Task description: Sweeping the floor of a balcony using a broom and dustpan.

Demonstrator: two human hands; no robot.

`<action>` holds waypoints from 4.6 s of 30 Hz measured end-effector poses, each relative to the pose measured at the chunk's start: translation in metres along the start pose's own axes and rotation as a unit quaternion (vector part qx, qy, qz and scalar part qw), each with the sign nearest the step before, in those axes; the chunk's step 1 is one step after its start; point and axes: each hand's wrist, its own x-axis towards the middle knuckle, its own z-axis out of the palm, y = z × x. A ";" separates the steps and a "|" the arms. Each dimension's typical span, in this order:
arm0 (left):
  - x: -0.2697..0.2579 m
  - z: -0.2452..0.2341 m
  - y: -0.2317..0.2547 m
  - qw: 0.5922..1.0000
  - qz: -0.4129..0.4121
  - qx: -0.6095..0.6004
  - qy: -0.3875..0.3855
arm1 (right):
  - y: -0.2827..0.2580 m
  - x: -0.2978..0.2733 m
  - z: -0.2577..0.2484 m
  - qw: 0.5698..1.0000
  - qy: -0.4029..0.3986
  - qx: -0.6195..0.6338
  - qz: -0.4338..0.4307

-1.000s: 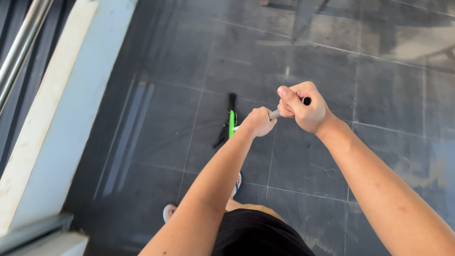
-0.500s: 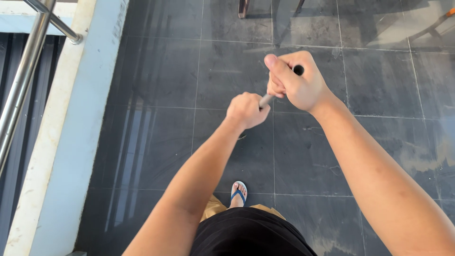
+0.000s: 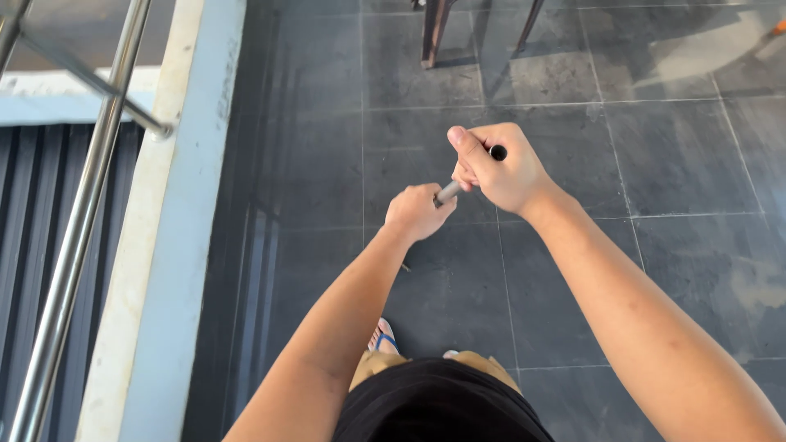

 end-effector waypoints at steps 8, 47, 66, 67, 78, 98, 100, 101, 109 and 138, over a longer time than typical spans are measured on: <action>0.056 -0.015 0.009 0.996 0.068 0.054 -0.025 | 0.012 0.040 -0.009 0.986 0.110 -0.124 0.021; 0.642 0.137 0.503 0.947 0.317 0.055 0.002 | 0.163 0.224 -0.701 0.929 0.343 -0.034 -0.133; 0.996 0.229 0.704 0.944 0.325 0.022 -0.050 | 0.268 0.393 -1.054 0.907 0.403 0.008 -0.123; 1.014 0.231 0.721 0.943 0.328 0.025 -0.049 | 0.275 0.400 -1.076 0.905 0.405 0.008 -0.126; 1.230 0.312 0.912 0.951 0.288 0.105 0.037 | 0.332 0.450 -1.367 0.936 0.331 0.020 -0.123; 1.652 0.441 1.131 0.942 0.284 -0.178 0.031 | 0.464 0.598 -1.802 0.925 0.368 -0.052 -0.075; 1.686 0.450 1.152 0.949 0.254 -0.187 0.015 | 0.467 0.612 -1.838 0.920 0.385 -0.073 -0.027; 1.700 0.456 1.162 0.947 0.262 -0.182 0.028 | 0.466 0.619 -1.854 0.913 0.407 -0.022 0.019; 1.833 0.485 1.240 0.967 0.228 -0.111 0.003 | 0.528 0.691 -2.013 0.899 0.425 0.072 0.080; 2.345 0.586 1.531 0.962 0.031 -0.049 0.267 | 0.689 0.990 -2.568 0.951 0.279 0.090 0.095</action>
